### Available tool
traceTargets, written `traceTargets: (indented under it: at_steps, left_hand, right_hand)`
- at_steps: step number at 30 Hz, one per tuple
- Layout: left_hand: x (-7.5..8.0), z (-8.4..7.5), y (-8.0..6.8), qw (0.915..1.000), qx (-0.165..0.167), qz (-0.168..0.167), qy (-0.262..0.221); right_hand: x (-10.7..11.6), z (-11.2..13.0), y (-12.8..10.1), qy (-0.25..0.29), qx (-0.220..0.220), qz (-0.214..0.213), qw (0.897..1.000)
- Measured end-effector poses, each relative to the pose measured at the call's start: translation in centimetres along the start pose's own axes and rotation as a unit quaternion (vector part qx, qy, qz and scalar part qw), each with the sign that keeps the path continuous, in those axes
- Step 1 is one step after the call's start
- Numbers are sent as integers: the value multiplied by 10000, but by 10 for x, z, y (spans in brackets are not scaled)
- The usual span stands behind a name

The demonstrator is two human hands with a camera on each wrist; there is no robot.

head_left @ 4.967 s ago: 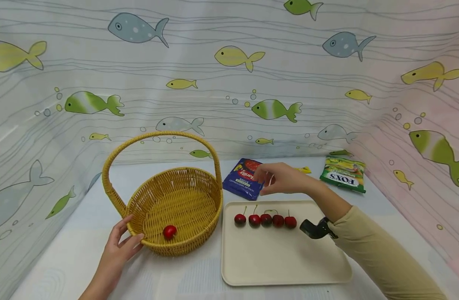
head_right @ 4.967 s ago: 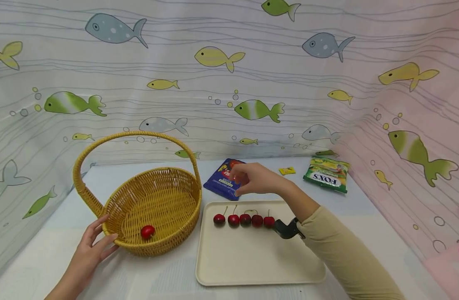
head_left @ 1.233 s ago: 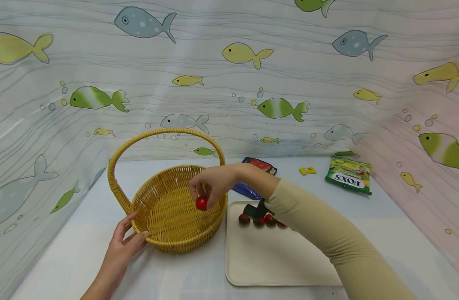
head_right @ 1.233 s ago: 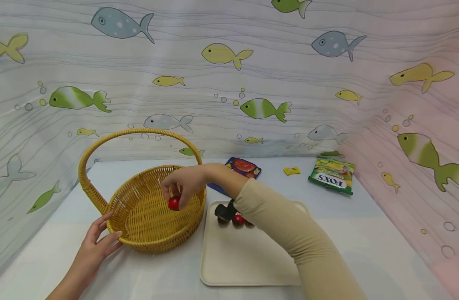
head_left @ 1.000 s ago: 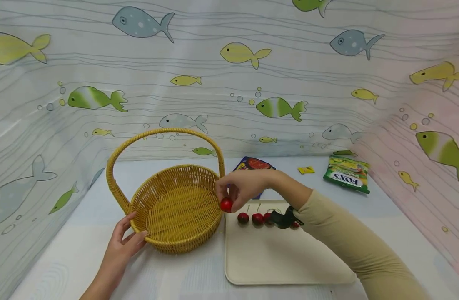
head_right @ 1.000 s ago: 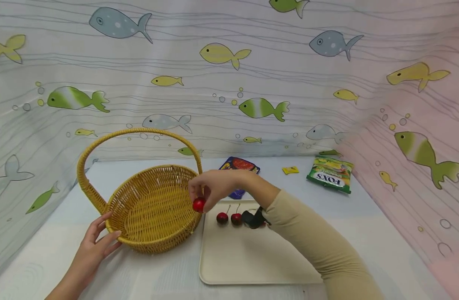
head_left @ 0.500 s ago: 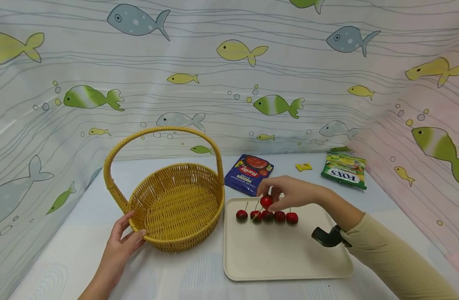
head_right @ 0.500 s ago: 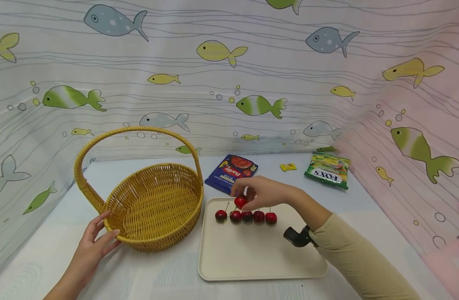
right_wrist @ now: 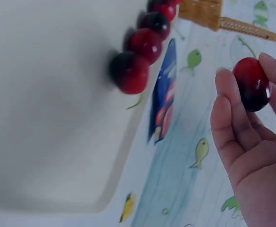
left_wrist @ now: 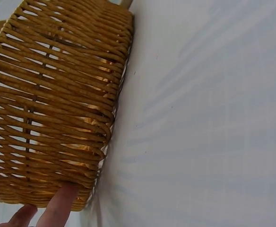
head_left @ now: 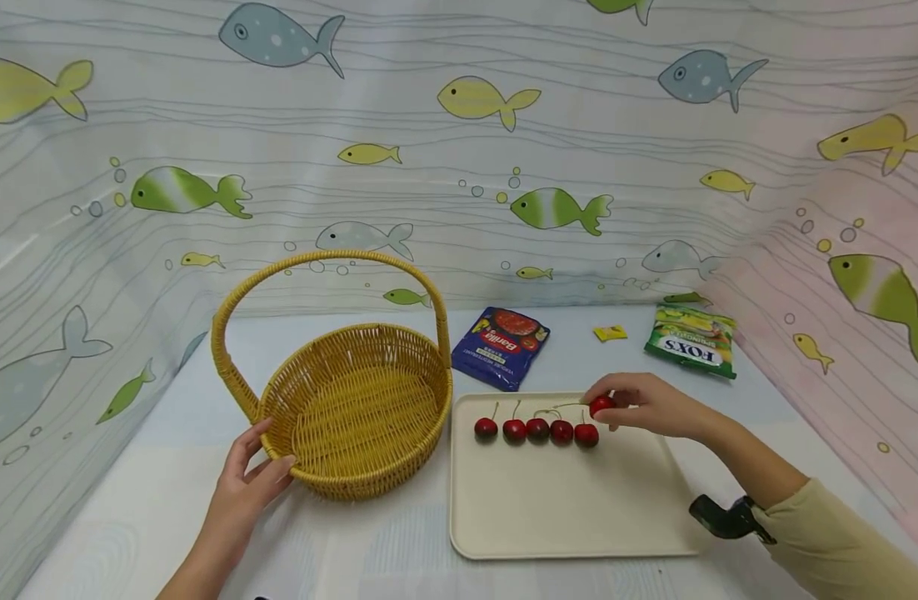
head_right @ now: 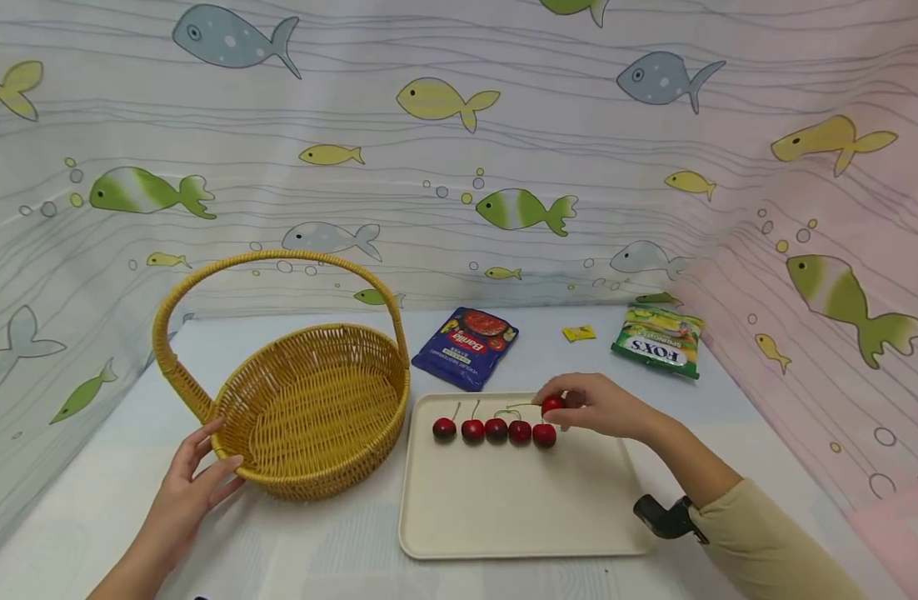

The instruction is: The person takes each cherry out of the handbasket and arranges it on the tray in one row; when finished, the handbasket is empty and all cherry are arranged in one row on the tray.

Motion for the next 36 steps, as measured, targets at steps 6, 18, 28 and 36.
traceTargets:
  at_steps: [6, 18, 28, 36]
  left_hand:
    - [5, 12, 8, 9999, -163, -31, 16]
    - [4, 13, 4, 9998, -172, -69, 40]
    - [4, 11, 1, 9998, -202, -13, -2]
    - [6, 12, 2, 9998, -208, -16, 0]
  right_hand:
    - [-2, -15, -20, 210, -629, -181, 9976]
    - [-6, -36, -34, 84, -1045, -139, 9944]
    - [-12, -46, -29, -917, -1024, -44, 9905]
    - [-17, -56, -24, -1020, -761, -83, 9918]
Point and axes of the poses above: each hand's wrist, its own y-axis towards the middle knuckle, its own x-axis out of the back of the hand, z = x × y, the point moved 1 cm from there along y, towards the middle knuckle, and after that the axes turned 4 degrees about x, right-handed, at the moved point
